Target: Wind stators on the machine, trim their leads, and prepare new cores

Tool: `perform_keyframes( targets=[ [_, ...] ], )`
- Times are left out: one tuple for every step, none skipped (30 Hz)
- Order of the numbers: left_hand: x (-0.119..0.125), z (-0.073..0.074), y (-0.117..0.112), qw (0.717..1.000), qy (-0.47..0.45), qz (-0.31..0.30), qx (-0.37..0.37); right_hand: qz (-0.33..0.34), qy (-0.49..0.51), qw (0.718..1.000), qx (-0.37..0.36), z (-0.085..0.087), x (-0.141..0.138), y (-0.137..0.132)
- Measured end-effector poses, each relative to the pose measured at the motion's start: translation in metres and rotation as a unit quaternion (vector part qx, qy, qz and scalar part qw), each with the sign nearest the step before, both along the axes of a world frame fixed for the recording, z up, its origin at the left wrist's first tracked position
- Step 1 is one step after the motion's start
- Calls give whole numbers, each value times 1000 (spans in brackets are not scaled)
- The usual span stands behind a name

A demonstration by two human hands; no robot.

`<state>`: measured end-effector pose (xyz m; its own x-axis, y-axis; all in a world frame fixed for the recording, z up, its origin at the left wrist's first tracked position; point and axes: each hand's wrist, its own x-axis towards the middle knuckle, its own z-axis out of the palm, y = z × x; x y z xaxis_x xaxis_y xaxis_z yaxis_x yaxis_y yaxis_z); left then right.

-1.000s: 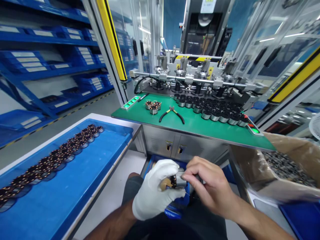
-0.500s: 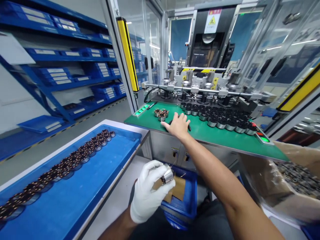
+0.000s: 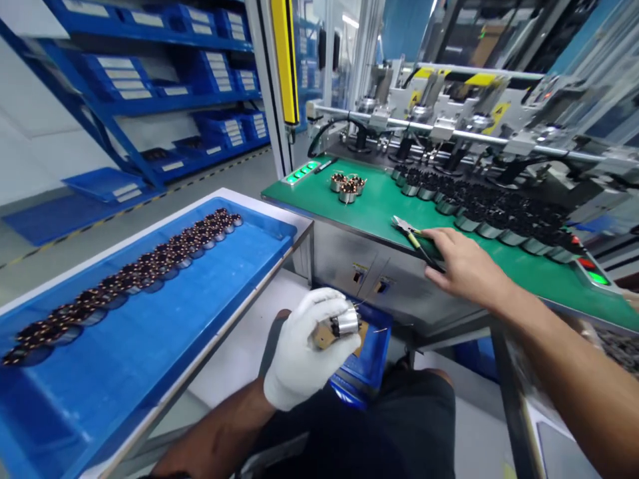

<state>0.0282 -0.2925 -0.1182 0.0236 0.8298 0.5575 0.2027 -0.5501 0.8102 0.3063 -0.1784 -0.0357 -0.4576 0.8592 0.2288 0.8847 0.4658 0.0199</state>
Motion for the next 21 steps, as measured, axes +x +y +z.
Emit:
perform_keyframes(
  targets=[
    [2, 1, -1, 999, -30, -25, -19, 23, 3, 999, 45, -7, 3, -12],
    [3, 3, -1, 997, -59, -47, -33, 45, 17, 996, 75, -14, 4, -26],
    [4, 5, -1, 993, -85, -63, -42, 62, 40, 993, 90, -22, 3, -41],
    [5, 7, -1, 990, -107, -70, -51, 72, 73, 991, 91, -31, 1, -58],
    [6, 10, -1, 989, -123, -65, -59, 77, 112, 987, 81, -41, -2, -76],
    [6, 12, -2, 988, -130, -52, -64, 73, 154, 983, 63, -53, -7, -95],
    [6, 14, -2, 989, -128, -38, -65, 67, 195, 978, 40, -66, -12, -113],
    [7, 15, -2, 991, -120, -24, -62, 66, 223, 972, 14, -79, -18, -131],
    [7, 16, -2, 992, -109, -12, -55, 63, 246, 967, -14, -93, -24, -148],
    [7, 16, -2, 994, -98, -5, -46, 54, 269, 960, -51, -106, -30, -163],
    [8, 15, -3, 996, -86, 0, -35, 44, 293, 952, -82, -117, -36, -175],
    [9, 15, -3, 997, -77, 4, -25, 36, 317, 942, -108, -126, -41, -186],
    [10, 14, -4, 997, -69, 9, -17, 32, 337, 932, -131, -132, -46, -194],
    [10, 13, -4, 998, -63, 11, -9, 32, 353, 924, -147, -136, -49, -199],
    [11, 13, -5, 998, -57, 13, -3, 38, 363, 918, -158, -137, -52, -202],
    [12, 12, -6, 998, -54, 13, 2, 46, 368, 914, -167, -136, -55, -203],
    [13, 12, -6, 999, -51, 11, 6, 53, 372, 911, -172, -133, -56, -202],
    [13, 12, -7, 999, -49, 8, 9, 60, 378, 908, -172, -129, -58, -200],
    [14, 12, -7, 999, -46, 5, 13, 66, 388, 904, -168, -124, -59, -198],
    [14, 13, -7, 999, -43, 1, 15, 70, 399, 899, -163, -119, -60, -195],
    [14, 13, -8, 999, -41, -3, 18, 73, 411, 895, -159, -114, -61, -193]
  ],
)
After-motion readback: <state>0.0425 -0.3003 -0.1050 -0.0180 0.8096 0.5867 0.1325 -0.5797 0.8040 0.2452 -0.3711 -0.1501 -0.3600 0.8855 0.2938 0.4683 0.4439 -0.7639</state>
